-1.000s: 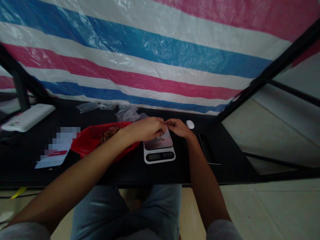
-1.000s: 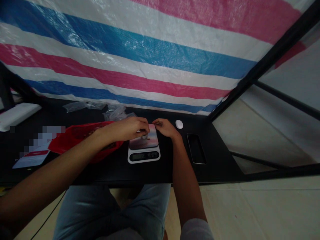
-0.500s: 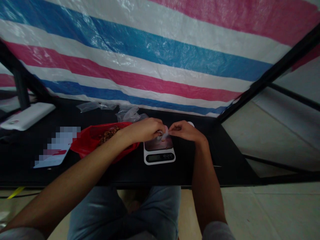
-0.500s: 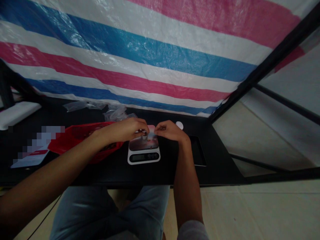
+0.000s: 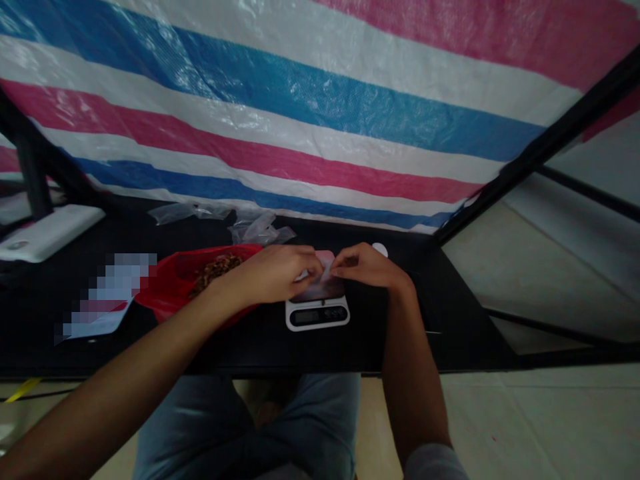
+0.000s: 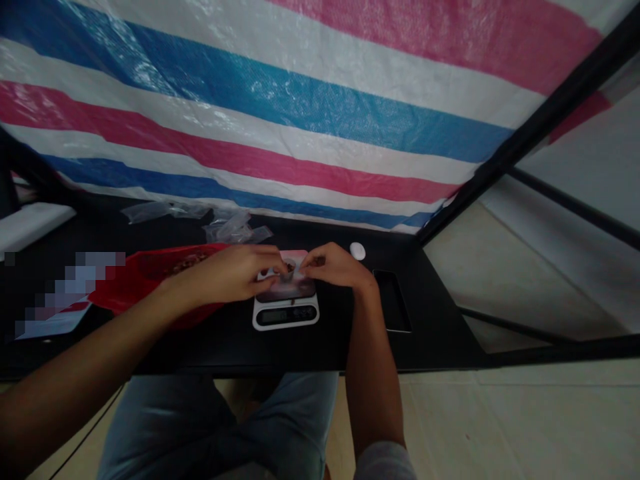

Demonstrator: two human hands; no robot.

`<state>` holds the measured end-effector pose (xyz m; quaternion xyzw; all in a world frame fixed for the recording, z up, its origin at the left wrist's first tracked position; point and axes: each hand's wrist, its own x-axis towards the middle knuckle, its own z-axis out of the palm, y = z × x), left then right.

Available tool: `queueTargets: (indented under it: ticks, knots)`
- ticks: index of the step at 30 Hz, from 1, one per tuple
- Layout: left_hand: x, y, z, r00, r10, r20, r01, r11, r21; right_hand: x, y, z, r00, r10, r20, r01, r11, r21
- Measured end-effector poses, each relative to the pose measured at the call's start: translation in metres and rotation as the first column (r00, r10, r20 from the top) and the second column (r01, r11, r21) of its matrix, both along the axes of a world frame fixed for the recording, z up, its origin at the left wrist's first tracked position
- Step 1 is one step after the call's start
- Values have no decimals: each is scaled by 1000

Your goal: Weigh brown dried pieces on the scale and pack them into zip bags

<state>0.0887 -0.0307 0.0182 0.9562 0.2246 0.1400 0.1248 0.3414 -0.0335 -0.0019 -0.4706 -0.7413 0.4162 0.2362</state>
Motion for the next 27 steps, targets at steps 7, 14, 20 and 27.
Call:
queueTargets:
  ticks: [7, 14, 20, 27]
  knots:
    - [19, -32, -27, 973, -8, -231, 57, 977, 206, -15, 4, -5, 994, -28, -108, 46, 985, 165]
    - [24, -25, -34, 969, -37, -243, 96, 967, 235, -11, 11, -10, 980, -122, -157, 155, 963, 219]
    - [24, -28, -35, 959, -54, -277, 119, 967, 224, -14, 10, -10, 981, -94, -168, 129, 968, 216]
    - [17, -18, -6, 999, 33, -20, -31, 998, 54, -13, 12, -12, 981, -107, -160, 143, 961, 236]
